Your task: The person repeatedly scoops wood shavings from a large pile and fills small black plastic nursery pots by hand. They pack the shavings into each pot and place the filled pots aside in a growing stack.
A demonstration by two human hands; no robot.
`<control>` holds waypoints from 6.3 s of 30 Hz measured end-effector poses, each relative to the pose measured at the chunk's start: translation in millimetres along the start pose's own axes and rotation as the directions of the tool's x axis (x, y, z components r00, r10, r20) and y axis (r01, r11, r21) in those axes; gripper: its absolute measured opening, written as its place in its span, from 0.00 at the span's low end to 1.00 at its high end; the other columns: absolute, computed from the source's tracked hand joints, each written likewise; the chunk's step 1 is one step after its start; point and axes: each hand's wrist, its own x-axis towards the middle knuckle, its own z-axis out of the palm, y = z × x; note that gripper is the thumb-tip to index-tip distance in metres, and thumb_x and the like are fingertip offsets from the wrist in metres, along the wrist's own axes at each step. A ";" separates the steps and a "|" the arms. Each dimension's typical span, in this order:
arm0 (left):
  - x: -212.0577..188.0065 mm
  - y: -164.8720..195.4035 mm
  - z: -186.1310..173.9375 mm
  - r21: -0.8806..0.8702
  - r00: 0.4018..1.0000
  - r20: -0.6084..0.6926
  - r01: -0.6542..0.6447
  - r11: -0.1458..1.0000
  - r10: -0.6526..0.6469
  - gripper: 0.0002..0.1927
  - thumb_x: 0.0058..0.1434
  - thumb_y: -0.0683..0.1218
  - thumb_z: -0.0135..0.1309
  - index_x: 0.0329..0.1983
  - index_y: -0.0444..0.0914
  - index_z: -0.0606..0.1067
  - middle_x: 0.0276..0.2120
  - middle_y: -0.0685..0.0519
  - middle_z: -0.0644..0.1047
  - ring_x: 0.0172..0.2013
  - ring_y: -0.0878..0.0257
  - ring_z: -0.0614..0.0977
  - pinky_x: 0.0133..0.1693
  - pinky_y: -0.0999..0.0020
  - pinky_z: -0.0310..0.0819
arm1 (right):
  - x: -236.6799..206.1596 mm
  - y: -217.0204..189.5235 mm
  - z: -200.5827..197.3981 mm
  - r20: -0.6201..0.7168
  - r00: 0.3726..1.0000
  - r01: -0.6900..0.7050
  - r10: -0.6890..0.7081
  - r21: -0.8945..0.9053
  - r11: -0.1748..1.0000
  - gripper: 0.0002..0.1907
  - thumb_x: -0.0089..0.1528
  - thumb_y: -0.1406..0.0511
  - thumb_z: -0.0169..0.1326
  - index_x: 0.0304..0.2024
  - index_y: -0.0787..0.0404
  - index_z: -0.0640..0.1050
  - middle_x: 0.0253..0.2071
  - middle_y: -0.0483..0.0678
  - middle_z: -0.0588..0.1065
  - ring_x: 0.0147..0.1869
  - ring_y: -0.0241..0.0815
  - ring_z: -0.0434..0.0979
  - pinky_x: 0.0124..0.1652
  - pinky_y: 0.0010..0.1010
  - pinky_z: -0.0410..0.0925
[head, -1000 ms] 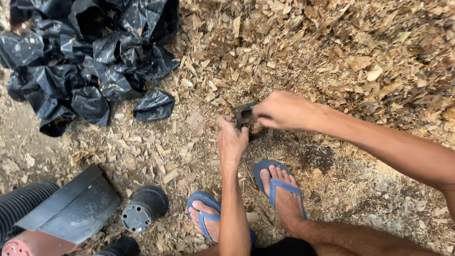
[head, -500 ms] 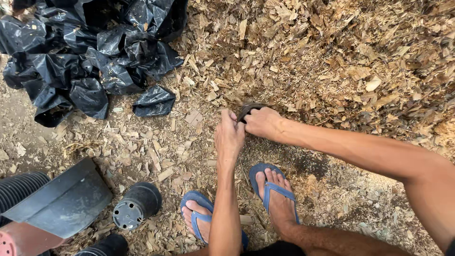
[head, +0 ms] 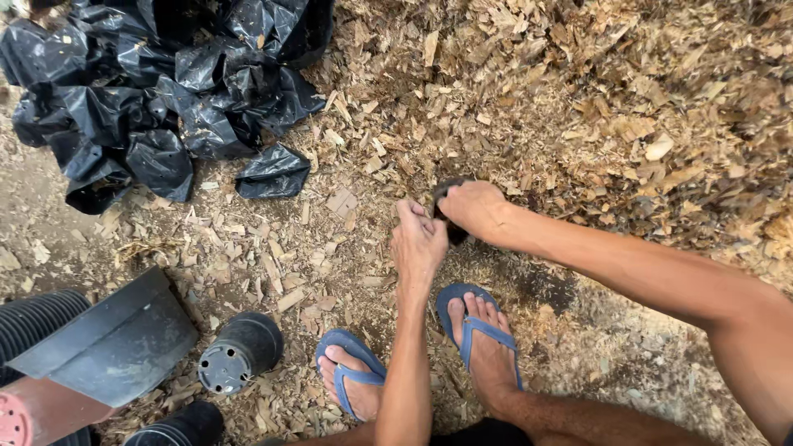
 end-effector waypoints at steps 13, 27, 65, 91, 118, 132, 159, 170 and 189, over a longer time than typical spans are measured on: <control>13.9 -10.9 1.8 -0.201 0.994 0.111 0.036 0.979 -0.014 0.22 0.53 0.39 0.54 0.50 0.36 0.62 0.22 0.50 0.73 0.22 0.60 0.75 0.27 0.63 0.73 | 10.6 12.4 -0.6 0.030 0.990 0.133 -0.140 0.166 0.977 0.12 0.55 0.68 0.57 0.40 0.56 0.83 0.43 0.54 0.78 0.47 0.57 0.79 0.45 0.45 0.74; 20.3 10.6 -6.7 0.024 0.985 0.168 0.031 0.999 -0.035 0.25 0.58 0.48 0.57 0.53 0.34 0.61 0.23 0.49 0.76 0.24 0.56 0.78 0.31 0.54 0.73 | 0.7 12.3 -32.2 0.208 0.978 -0.022 0.007 0.069 0.997 0.14 0.62 0.62 0.56 0.50 0.56 0.79 0.47 0.53 0.80 0.51 0.52 0.82 0.50 0.43 0.75; 76.3 17.2 -29.5 0.076 0.748 0.486 -0.551 0.831 0.451 0.11 0.52 0.39 0.62 0.33 0.26 0.76 0.45 0.31 0.75 0.44 0.35 0.80 0.47 0.48 0.77 | -53.8 0.0 -48.5 0.152 0.874 -0.013 0.461 0.957 -0.291 0.22 0.62 0.68 0.55 0.59 0.60 0.68 0.50 0.53 0.78 0.51 0.46 0.79 0.45 0.34 0.76; 75.3 -2.0 -18.6 0.343 0.696 0.718 -0.350 0.871 -0.003 0.22 0.66 0.59 0.51 0.40 0.34 0.69 0.25 0.51 0.72 0.23 0.59 0.72 0.25 0.58 0.72 | -54.0 53.6 -98.1 0.186 0.953 -0.267 0.240 0.132 0.955 0.11 0.68 0.58 0.53 0.42 0.58 0.80 0.39 0.49 0.79 0.40 0.44 0.81 0.42 0.36 0.78; 59.4 -13.5 -25.6 0.207 0.718 0.696 -0.175 0.962 -0.019 0.26 0.68 0.60 0.44 0.49 0.31 0.64 0.22 0.56 0.69 0.15 0.66 0.65 0.13 0.67 0.58 | -49.0 67.6 -32.4 0.311 0.938 -0.244 0.156 0.270 0.931 0.31 0.71 0.46 0.38 0.26 0.59 0.79 0.19 0.48 0.74 0.25 0.37 0.75 0.31 0.32 0.71; 47.9 14.0 -45.1 0.214 0.793 0.604 -0.258 0.942 0.080 0.27 0.65 0.44 0.49 0.62 0.36 0.52 0.42 0.37 0.68 0.21 0.57 0.74 0.20 0.63 0.74 | -57.1 81.5 -36.0 -0.128 0.872 -0.465 0.472 0.084 0.881 0.26 0.62 0.58 0.60 0.61 0.53 0.72 0.60 0.64 0.66 0.56 0.59 0.72 0.48 0.48 0.74; 56.5 7.5 -33.6 0.278 0.717 0.618 -0.583 0.764 0.323 0.07 0.64 0.37 0.46 0.42 0.29 0.72 0.45 0.36 0.69 0.29 0.50 0.80 0.29 0.55 0.78 | -63.6 -18.6 -27.4 -0.172 0.985 0.023 0.004 0.154 0.988 0.11 0.61 0.69 0.53 0.45 0.64 0.79 0.42 0.52 0.78 0.48 0.52 0.79 0.43 0.41 0.76; 76.5 7.5 -39.5 0.241 0.653 0.705 0.147 0.959 -0.277 0.21 0.68 0.50 0.48 0.38 0.24 0.77 0.22 0.41 0.80 0.18 0.60 0.84 0.17 0.71 0.78 | -48.8 -18.8 -34.8 -0.402 0.888 0.236 -0.223 -0.018 0.972 0.14 0.52 0.66 0.56 0.42 0.59 0.79 0.35 0.45 0.79 0.43 0.47 0.77 0.34 0.42 0.72; 57.1 0.5 -31.6 0.402 0.685 0.727 -0.366 0.839 -0.050 0.13 0.62 0.52 0.48 0.30 0.37 0.73 0.19 0.55 0.73 0.16 0.66 0.70 0.17 0.65 0.69 | -50.3 21.7 -7.0 0.278 0.912 -0.355 0.301 0.168 0.920 0.24 0.64 0.50 0.47 0.28 0.62 0.81 0.19 0.52 0.74 0.25 0.47 0.76 0.30 0.43 0.72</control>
